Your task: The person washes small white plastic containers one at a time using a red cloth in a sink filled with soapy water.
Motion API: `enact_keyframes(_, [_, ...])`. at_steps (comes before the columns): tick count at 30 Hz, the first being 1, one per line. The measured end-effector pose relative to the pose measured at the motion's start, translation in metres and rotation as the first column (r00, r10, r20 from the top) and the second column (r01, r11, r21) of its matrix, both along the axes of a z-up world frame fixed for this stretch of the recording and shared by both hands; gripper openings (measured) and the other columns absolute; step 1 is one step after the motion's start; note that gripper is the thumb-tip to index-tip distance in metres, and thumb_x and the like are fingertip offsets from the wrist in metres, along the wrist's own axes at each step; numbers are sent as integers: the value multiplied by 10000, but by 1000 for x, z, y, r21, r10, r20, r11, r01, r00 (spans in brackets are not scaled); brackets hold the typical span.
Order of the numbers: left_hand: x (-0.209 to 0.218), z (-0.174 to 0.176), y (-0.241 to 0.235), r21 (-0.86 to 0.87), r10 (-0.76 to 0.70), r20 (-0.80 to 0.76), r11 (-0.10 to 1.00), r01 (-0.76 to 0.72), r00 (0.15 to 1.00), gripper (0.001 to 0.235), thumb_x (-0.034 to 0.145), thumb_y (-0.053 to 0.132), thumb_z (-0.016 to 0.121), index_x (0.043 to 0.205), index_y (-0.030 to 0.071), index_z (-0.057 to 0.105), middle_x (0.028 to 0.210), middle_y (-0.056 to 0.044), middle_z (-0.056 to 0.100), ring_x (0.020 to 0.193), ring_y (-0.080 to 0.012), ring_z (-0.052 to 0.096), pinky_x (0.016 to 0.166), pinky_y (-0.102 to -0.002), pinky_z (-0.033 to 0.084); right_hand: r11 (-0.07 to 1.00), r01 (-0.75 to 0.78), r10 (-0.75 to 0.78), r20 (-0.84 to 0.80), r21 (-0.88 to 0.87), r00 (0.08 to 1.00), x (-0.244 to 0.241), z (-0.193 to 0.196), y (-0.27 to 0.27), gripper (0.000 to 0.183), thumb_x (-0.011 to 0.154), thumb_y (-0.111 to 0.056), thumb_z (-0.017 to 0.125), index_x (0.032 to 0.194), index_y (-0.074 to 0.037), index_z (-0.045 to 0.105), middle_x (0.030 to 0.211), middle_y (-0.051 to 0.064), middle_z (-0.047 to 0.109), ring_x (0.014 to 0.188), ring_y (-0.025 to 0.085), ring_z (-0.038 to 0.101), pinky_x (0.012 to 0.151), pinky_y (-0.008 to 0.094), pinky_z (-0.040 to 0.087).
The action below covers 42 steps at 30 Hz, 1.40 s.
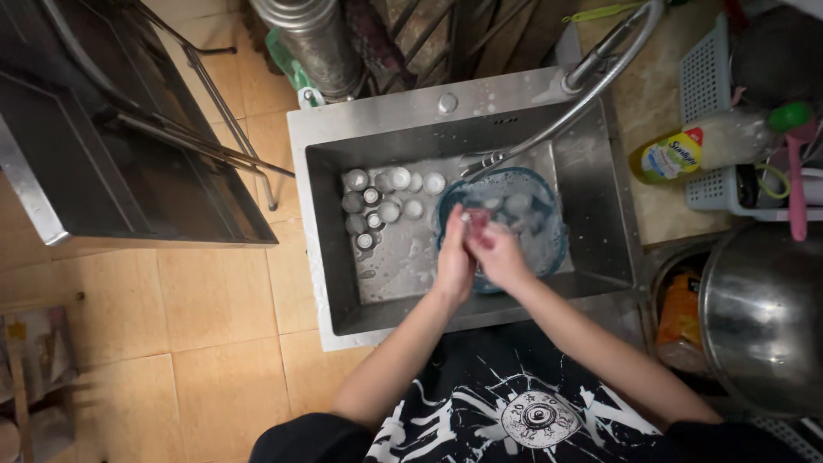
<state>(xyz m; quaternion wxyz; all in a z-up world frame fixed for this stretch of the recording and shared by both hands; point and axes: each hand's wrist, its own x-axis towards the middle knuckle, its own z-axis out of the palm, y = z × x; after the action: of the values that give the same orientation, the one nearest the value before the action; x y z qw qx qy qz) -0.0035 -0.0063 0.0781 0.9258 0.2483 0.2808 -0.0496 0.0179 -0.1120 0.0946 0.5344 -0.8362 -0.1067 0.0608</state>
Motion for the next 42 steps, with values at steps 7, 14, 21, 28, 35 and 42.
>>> enact_keyframes(7, [-9,15,39,-21,-86,16,996,87,996,453,1076,398,480,1275,14,615,1204,-94,702,1118,-209,653,1014,-355,507,908,-274,298,28,-318,954,0,-21,25,208,1020,-228,584,997,-76,724,1065,118,748,1034,341,711,888,404,536])
enact_keyframes(14, [-22,42,55,603,-87,46,796,42,995,241,1017,251,606,1131,43,652,1007,-72,700,912,-124,629,813,-291,528,855,215,86,-538,472,838,-17,-18,55,387,1092,-361,402,1155,-97,678,992,-6,709,904,97,661,800,279,528])
enact_keyframes(21, [-25,17,71,565,2,170,819,-99,985,236,1067,228,551,1105,23,661,1044,-76,764,942,-117,684,856,-257,547,734,414,63,-661,538,747,-13,0,39,201,1049,-196,575,1118,-32,669,1006,47,727,896,158,707,782,318,580])
enact_keyframes(28, [-29,11,80,936,-121,316,202,-289,941,284,1132,216,500,1122,-36,630,1082,-218,662,994,-376,640,916,-432,505,894,210,37,-532,396,846,-16,18,69,241,960,-116,684,1176,-16,715,1076,38,743,937,91,689,801,266,564])
enact_keyframes(35, [-36,41,100,958,-359,-271,-194,212,893,398,1024,413,545,927,59,699,771,-179,694,774,-392,686,770,-504,509,934,319,-208,-479,163,853,-13,13,59,223,958,-113,762,1084,71,760,1023,116,752,874,145,670,756,317,539])
enact_keyframes(42, [-24,-77,90,850,-301,-206,416,323,931,540,1020,472,531,895,-2,757,700,-165,725,689,-250,698,676,-445,535,912,220,72,-665,345,743,-24,-7,50,270,901,-141,754,1129,0,720,971,70,739,817,139,684,701,296,563])
